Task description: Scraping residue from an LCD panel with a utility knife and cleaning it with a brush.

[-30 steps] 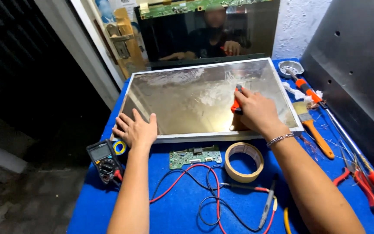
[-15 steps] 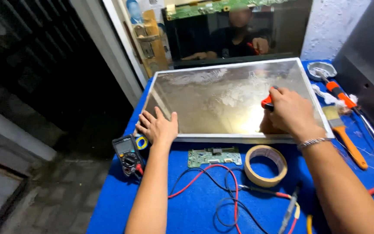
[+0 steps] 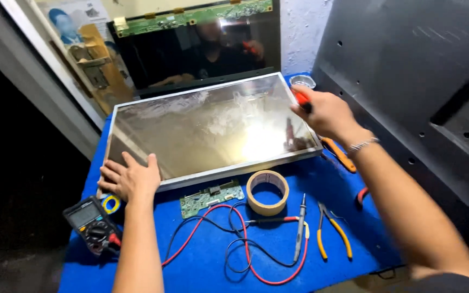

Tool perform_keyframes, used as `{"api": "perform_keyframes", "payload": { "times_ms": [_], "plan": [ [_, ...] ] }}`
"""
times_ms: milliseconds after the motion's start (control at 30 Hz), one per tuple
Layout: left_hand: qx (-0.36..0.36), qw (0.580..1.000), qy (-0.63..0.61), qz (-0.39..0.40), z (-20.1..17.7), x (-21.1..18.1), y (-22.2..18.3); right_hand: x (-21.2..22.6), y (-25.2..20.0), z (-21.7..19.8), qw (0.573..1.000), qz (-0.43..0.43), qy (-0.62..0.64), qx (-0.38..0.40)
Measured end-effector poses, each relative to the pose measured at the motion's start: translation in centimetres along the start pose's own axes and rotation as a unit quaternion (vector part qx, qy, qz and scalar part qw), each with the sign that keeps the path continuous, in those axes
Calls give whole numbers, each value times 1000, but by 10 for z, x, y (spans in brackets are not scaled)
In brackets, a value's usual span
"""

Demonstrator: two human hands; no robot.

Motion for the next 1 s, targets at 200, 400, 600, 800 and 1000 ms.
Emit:
{"api": "perform_keyframes", "payload": {
  "times_ms": [200, 400, 600, 800, 1000],
  "plan": [
    [23, 1000, -19, -5, -17, -12, -15, -80, -92, 26, 984, 39, -164, 55],
    [9, 1000, -23, -3, -16, -10, -14, -116, -138, 77, 987, 26, -118, 107],
    [5, 1000, -12, 1, -7, -5, -9, -167, -77, 70, 986, 116, -113, 42],
    [-1, 1000, -13, 4, -13, -8, -11, -205, -43, 114, 955, 181, -228, 57],
    [-69, 997, 27, 17, -3, -3, 1, -144, -45, 43, 980, 123, -78, -135]
  ]
}}
Point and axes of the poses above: each hand's wrist, its own y-axis towards the middle knuckle, its own z-axis out of the palm, x = y × z, the point moved 10 cm from there along y, towards the middle knuckle, and after that the axes turned 15 degrees about z, right-handed, at the moved point
